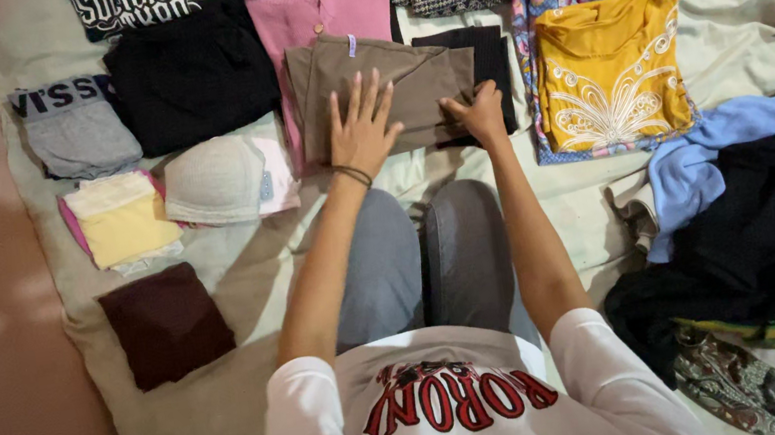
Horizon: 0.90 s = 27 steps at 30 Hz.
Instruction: The person folds several garments by hand on a bed, including a yellow top, black shorts, a brown top, a black t-shirt, and a light blue cardigan. Each item is smoothed, folded into a compact rectangle, and placed in a growing stack.
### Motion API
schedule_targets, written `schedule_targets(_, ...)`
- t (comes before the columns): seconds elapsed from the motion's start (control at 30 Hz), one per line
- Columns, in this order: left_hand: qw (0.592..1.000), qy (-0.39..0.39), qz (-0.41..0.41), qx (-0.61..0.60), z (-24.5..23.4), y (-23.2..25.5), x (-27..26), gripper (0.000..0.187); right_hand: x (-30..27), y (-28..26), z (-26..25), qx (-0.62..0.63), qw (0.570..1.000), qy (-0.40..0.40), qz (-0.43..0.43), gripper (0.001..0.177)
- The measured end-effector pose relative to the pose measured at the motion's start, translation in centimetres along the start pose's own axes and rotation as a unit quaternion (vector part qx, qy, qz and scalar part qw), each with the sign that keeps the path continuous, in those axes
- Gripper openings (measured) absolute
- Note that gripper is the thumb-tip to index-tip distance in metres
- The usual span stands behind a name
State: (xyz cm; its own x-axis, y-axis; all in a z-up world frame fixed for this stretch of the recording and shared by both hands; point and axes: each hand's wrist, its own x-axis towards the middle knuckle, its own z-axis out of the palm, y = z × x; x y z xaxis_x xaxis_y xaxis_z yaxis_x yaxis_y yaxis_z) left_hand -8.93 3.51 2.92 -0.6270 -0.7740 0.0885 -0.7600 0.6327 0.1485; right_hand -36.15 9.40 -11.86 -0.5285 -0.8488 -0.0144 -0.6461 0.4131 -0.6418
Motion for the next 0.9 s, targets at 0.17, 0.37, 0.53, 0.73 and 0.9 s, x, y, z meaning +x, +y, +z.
schedule_targets(0.17, 0.994, -0.082, -0.068, 0.025, 2.3, 0.1, 0.3, 0.093, -0.1, -0.5, -0.6, 0.143, 0.984, -0.090, 0.057, 0.047)
schedule_targets(0.37, 0.977, 0.117, -0.059, 0.167, 8.1, -3.4, -0.3, 0.071, 0.9, -1.6, -1.8, 0.354, 0.906, -0.173, 0.155, 0.027)
schedule_targets(0.53, 0.789, 0.084, -0.188, -0.579, 8.1, -6.1, -0.6, 0.051, 0.8, -5.1, -4.4, 0.518, 0.792, -0.239, 0.220, 0.027)
schedule_targets(0.73, 0.371, -0.114, -0.234, -0.891, 2.7, -7.9, -0.1, 0.076, -0.7, -14.3, -3.7, 0.400, 0.880, -0.251, 0.059, 0.050)
schedule_targets(0.9, 0.316, -0.012, -0.224, -0.922, 3.0, -8.0, -0.6, 0.075, -3.9, -21.9, 0.8, 0.214, 0.915, -0.266, -0.214, 0.071)
